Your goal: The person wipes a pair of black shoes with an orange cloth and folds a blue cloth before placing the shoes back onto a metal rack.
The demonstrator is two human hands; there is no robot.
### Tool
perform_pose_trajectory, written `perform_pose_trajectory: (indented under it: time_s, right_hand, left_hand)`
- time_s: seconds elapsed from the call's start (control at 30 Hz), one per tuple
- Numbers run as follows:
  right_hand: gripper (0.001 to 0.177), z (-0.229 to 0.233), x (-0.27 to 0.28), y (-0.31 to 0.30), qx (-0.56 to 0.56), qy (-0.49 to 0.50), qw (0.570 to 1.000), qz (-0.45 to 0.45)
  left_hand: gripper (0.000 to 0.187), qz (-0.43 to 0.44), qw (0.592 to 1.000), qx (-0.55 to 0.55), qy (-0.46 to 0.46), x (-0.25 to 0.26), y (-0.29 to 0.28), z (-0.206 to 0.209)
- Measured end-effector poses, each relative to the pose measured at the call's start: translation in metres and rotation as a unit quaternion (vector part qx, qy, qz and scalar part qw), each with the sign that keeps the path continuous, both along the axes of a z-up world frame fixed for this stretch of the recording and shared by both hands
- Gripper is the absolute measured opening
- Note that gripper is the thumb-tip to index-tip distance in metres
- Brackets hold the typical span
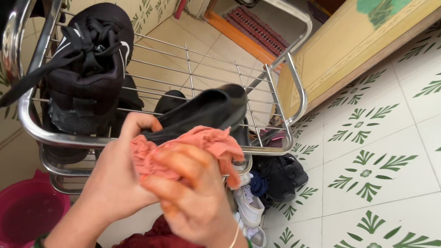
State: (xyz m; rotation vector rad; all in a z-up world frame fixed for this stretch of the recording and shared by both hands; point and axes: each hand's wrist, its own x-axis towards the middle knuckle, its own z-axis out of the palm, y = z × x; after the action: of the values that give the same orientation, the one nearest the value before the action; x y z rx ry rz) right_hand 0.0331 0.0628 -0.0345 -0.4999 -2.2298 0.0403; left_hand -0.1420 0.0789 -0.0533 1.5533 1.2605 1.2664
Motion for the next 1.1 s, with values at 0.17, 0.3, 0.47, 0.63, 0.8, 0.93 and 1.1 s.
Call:
perform_pose_trajectory:
  time_s: [0.17, 0.3, 0.47, 0.63, 0.8, 0.93, 1.1]
  right_hand:
    - [0.024, -0.008, 0.023, 0.049, 0.025, 0.055, 0.990, -0.131]
    - [0.017, -0.020, 0.015, 0.052, -0.041, 0.209, 0.957, -0.198]
    - [0.019, -0.023, 0.000, 0.009, -0.018, 0.130, 0.983, -0.129]
    - [0.020, -0.013, 0.022, 0.053, 0.021, 0.163, 0.971, -0.175]
    - [0.020, -0.018, 0.027, 0.062, -0.131, 0.337, 0.926, -0.107]
    - [0.025, -0.032, 0.007, 0.031, -0.057, 0.195, 0.974, -0.097]
    - [0.033, -0.023, 0.036, 0.069, -0.037, 0.248, 0.956, -0.155]
  left_hand:
    - [0.070, -0.087, 0.987, 0.112, -0.081, -0.008, 0.004, -0.008]
    - [0.071, -0.082, 0.988, 0.112, -0.069, -0.005, 0.004, -0.006]
    - [0.077, 0.021, 0.998, 0.051, 0.021, 0.007, -0.003, -0.010]
    - [0.070, -0.024, 0.990, 0.111, -0.083, -0.004, -0.004, -0.011]
    - [0.071, -0.021, 0.985, 0.124, -0.121, 0.001, -0.010, -0.012]
    - [0.076, 0.075, 0.992, 0.102, -0.007, 0.013, -0.015, -0.011]
    - [0.069, -0.055, 0.982, 0.083, -0.160, 0.000, -0.018, -0.009]
